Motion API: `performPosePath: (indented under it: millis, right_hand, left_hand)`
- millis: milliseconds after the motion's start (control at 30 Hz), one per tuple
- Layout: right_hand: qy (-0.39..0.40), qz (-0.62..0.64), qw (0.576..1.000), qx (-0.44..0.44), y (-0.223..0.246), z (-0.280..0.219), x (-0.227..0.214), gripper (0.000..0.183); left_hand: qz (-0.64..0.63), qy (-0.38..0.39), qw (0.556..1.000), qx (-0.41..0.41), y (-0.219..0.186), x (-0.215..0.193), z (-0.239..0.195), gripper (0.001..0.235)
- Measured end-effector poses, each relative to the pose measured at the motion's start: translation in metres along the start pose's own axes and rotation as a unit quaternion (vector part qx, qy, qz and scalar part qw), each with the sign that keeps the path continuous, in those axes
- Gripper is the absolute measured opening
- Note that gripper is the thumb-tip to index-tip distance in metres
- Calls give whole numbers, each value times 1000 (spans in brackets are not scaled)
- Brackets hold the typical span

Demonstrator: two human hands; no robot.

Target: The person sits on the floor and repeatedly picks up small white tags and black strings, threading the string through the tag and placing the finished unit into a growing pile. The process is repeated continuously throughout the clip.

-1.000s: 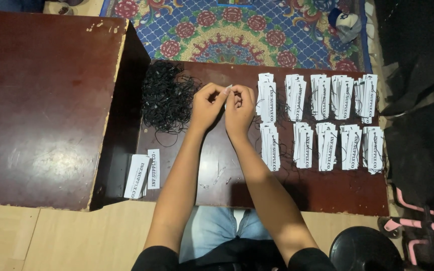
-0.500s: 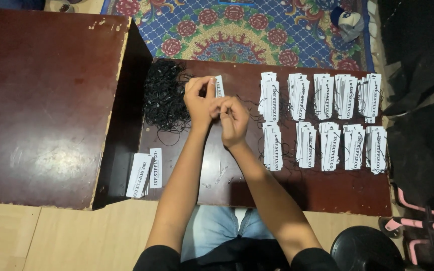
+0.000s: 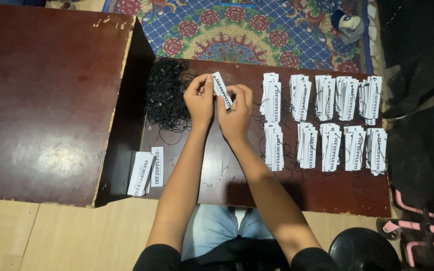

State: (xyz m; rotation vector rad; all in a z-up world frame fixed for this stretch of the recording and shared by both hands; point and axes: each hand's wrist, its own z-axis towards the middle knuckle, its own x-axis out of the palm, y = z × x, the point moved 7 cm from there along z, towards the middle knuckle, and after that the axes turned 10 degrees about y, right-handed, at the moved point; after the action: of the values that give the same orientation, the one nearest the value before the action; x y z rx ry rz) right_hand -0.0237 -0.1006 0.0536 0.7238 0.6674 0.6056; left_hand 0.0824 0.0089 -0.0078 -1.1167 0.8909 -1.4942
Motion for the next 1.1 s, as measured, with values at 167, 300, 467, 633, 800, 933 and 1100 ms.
performPosePath:
  millis: [167,300,467,633,800,933,1100]
  right_hand:
    - [34,-26,999,11,-3,0,7,36]
    - [44,-47,998,13,-1,1,5,31]
    - [-12,-34,999,-5,14,9,-12,27]
    - [-53,-19,998,-41,39,24,-67,25]
    - [-125,-104,985,-65,30,42,-164,29]
    - [-133,-201,969,-54,-13,61,-247,30]
    - [-63,-446,890,67,-81,63,-315,18]
  left_hand:
    - [5,17,1000,8,-1,3,-1,10]
    - [2,28,999,18,-6,5,-1,13]
    - [-40,67,996,43,-18,11,1,20]
    - [-8,96,994,47,-21,16,0,28]
    - [12,111,993,46,-14,19,-1,24]
    - [19,114,992,44,-19,19,-3,23]
    - [-24,133,991,12,-26,21,-4,35]
